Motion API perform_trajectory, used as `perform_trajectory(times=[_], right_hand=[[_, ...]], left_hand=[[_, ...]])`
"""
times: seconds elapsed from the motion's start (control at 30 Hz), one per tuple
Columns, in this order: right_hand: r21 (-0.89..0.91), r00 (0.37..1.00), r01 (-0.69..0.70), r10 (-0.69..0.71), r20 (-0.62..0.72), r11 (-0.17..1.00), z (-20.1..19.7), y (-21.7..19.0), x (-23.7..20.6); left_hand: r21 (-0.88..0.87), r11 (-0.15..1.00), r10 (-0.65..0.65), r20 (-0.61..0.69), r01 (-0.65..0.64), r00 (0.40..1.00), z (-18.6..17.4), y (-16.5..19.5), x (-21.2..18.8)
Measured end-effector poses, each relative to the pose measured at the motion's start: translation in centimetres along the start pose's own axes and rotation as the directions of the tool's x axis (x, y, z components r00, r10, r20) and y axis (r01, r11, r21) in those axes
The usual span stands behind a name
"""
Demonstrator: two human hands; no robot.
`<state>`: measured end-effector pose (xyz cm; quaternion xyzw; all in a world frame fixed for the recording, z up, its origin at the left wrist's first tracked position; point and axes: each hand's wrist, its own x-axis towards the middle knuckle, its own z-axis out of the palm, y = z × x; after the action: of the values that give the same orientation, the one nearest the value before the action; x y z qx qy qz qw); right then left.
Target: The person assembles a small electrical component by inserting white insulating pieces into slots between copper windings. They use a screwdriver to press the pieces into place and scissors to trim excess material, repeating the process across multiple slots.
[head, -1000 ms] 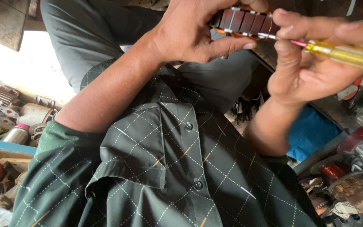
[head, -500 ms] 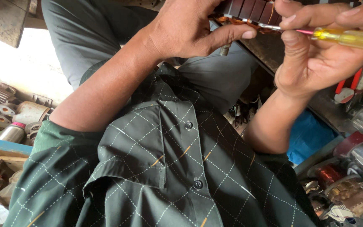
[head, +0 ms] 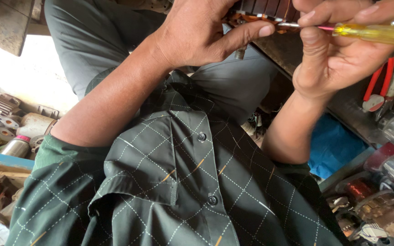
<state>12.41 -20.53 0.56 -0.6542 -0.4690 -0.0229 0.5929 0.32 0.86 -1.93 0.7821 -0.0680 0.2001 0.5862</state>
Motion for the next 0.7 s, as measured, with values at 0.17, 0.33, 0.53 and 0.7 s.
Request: perform_trajectory(times=[0.17, 0.33, 0.53, 0.7], right_hand=[[0.190, 0.989, -0.052, 0.077, -0.124, 0.980, 0.6, 0.5, 0.5], [0.116, 0.976, -0.150, 0.166, -0.144, 0.982, 1.4, -2.0, 0.7], [-0.046, 0.959, -0.092, 0.076, -0.273, 0.995, 3.8, -3.8, -1.2], [-0.220, 0.953, 0.093, -0.150, -0.261, 0.971, 5.1, -3.3, -2.2]], left_hand=[[0.094, 0.992, 0.085, -0.010, -0.084, 0.996, -0.6, 0.7, 0.2], [0.049, 0.989, 0.138, 0.031, -0.139, 0.990, -2.0, 1.9, 1.0], [0.204, 0.970, 0.141, -0.045, -0.129, 0.989, -1.3, 2.8, 0.4], [0.159, 0.982, 0.127, -0.164, -0.101, 0.978, -0.1, 2.6, -0.5]])
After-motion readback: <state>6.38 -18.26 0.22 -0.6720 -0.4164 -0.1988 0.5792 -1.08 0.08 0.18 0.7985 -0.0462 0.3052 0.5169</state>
